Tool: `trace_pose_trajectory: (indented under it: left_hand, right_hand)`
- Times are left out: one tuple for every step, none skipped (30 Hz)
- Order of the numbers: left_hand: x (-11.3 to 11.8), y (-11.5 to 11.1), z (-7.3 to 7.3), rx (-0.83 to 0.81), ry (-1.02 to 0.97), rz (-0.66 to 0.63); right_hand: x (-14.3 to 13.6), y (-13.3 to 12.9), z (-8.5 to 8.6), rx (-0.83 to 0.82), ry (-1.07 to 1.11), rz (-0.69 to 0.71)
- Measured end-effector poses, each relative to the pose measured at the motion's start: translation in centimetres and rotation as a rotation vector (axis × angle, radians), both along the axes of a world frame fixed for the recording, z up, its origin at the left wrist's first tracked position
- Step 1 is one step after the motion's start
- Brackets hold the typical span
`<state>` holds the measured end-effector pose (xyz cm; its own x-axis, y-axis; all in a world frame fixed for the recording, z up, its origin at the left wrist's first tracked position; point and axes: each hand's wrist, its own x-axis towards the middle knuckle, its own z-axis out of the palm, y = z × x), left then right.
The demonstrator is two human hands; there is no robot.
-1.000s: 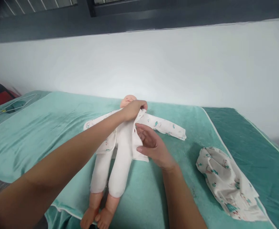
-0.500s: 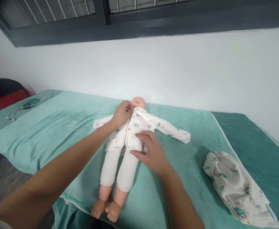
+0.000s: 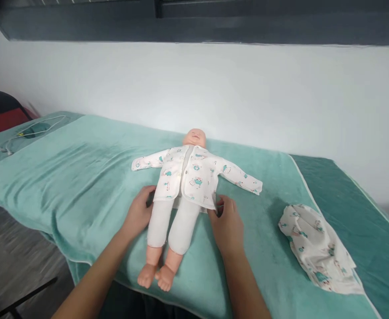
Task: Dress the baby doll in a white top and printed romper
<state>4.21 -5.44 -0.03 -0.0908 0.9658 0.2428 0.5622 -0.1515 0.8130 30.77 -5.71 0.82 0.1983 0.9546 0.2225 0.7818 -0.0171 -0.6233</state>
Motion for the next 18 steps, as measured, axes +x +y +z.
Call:
trace_pose_trajectory:
  left_hand:
    - [0.1, -0.4, 0.0, 0.001, 0.056, -0.012]
    - [0.1, -0.7, 0.1, -0.006, 0.102, -0.022]
    - [0.2, -0.8, 0.2, -0.015, 0.137, -0.030]
    - [0.3, -0.8, 0.3, -0.024, 0.164, -0.038]
    - [0.4, -0.8, 0.4, -0.032, 0.187, -0.047]
    - [0.4, -0.8, 0.5, -0.037, 0.207, -0.052]
    - [0.5, -0.7, 0.5, -0.040, 0.223, -0.052]
    - [0.5, -0.7, 0.5, -0.039, 0.236, -0.047]
    - [0.5, -0.7, 0.5, -0.036, 0.248, -0.041]
    - [0.5, -0.7, 0.4, -0.028, 0.260, -0.034]
    - [0.5, -0.8, 0.4, -0.019, 0.268, -0.029]
    - [0.5, -0.8, 0.3, -0.008, 0.269, -0.023]
    - [0.5, -0.9, 0.2, 0.004, 0.260, -0.014]
    - [0.5, -1.0, 0.0, 0.016, 0.241, 0.000]
    - [0.5, -1.1, -0.1, 0.025, 0.213, 0.017]
    - [0.4, -1.2, -0.3, 0.033, 0.180, 0.033]
    - [0.4, -1.3, -0.5, 0.041, 0.148, 0.047]
    - [0.3, -1.3, -0.6, 0.048, 0.125, 0.056]
  right_hand:
    - [-0.2, 0.2, 0.1, -0.039, -0.038, -0.003]
    - [-0.3, 0.3, 0.2, -0.069, -0.073, -0.003]
    - [-0.5, 0.3, 0.3, -0.088, -0.096, -0.003]
    - [-0.6, 0.3, 0.4, -0.095, -0.105, -0.006]
    - [-0.6, 0.2, 0.5, -0.094, -0.103, -0.010]
    - [-0.7, 0.2, 0.6, -0.090, -0.094, -0.014]
    - [-0.7, 0.1, 0.6, -0.087, -0.083, -0.020]
    - [-0.7, 0.0, 0.7, -0.085, -0.075, -0.027]
    - [-0.7, -0.1, 0.8, -0.089, -0.076, -0.032]
    - [-0.8, -0.2, 0.8, -0.101, -0.087, -0.039]
    - [-0.8, -0.2, 0.9, -0.117, -0.106, -0.042]
    - [-0.8, -0.2, 0.9, -0.132, -0.127, -0.042]
    - [-0.8, -0.2, 0.9, -0.142, -0.143, -0.040]
    - [-0.8, -0.2, 0.9, -0.144, -0.150, -0.037]
    - [-0.8, -0.2, 0.9, -0.141, -0.145, -0.036]
    - [-0.7, -0.2, 0.9, -0.131, -0.128, -0.039]
    - [-0.6, -0.3, 0.8, -0.120, -0.106, -0.039]
    - [-0.5, -0.3, 0.7, -0.110, -0.083, -0.037]
